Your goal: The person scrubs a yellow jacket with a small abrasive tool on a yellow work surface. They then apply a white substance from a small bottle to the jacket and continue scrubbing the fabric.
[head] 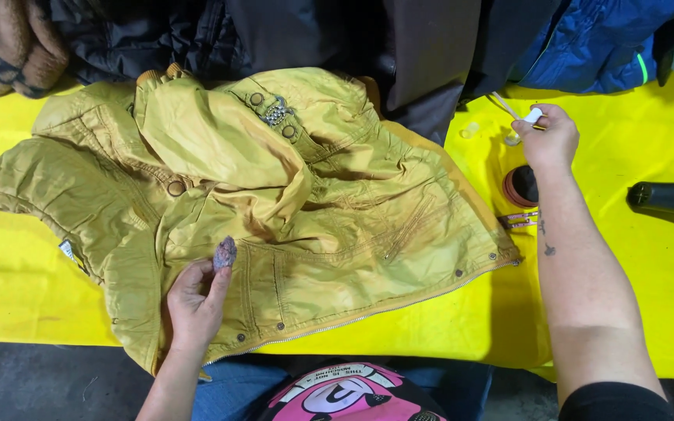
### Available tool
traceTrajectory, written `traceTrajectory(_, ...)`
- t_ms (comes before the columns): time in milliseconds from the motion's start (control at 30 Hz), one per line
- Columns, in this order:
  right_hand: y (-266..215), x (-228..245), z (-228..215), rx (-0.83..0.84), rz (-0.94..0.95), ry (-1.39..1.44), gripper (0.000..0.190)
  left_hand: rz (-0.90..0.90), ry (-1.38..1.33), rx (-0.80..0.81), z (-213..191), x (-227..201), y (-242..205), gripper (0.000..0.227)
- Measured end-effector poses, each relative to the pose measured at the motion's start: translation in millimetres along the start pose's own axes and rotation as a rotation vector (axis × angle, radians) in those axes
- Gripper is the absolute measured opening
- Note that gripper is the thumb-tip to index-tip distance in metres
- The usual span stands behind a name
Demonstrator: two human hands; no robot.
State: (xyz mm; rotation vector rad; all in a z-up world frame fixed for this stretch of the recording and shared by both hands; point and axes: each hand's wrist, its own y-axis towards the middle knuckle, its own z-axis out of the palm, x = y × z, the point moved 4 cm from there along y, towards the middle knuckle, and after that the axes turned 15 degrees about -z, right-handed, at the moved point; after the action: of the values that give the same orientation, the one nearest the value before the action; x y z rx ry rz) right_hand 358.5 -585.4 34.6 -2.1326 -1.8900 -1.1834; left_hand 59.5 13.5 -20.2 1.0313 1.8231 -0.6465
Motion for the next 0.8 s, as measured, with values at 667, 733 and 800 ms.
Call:
traceTrajectory(667, -28.9, 118.8, 41.4, 0.443, -0.109, -0.300, 0.032, 0.036, 0.028, -0.009, -1.5, -3.5, -1.9, 0.021)
traceTrajectory(733, -33.5, 119.6, 45.6, 0.388, -0.187, -0.279, 0.025, 0.023, -0.010, -0.006, -3.3, -2.6, -3.1, 0.026)
traceTrajectory(800, -24.8, 100.2, 43.0, 0.292, -0.332, -0.269, 0.025, 0.039, -0.003, -0.003, -4.0, -2.6, -1.8, 0.024)
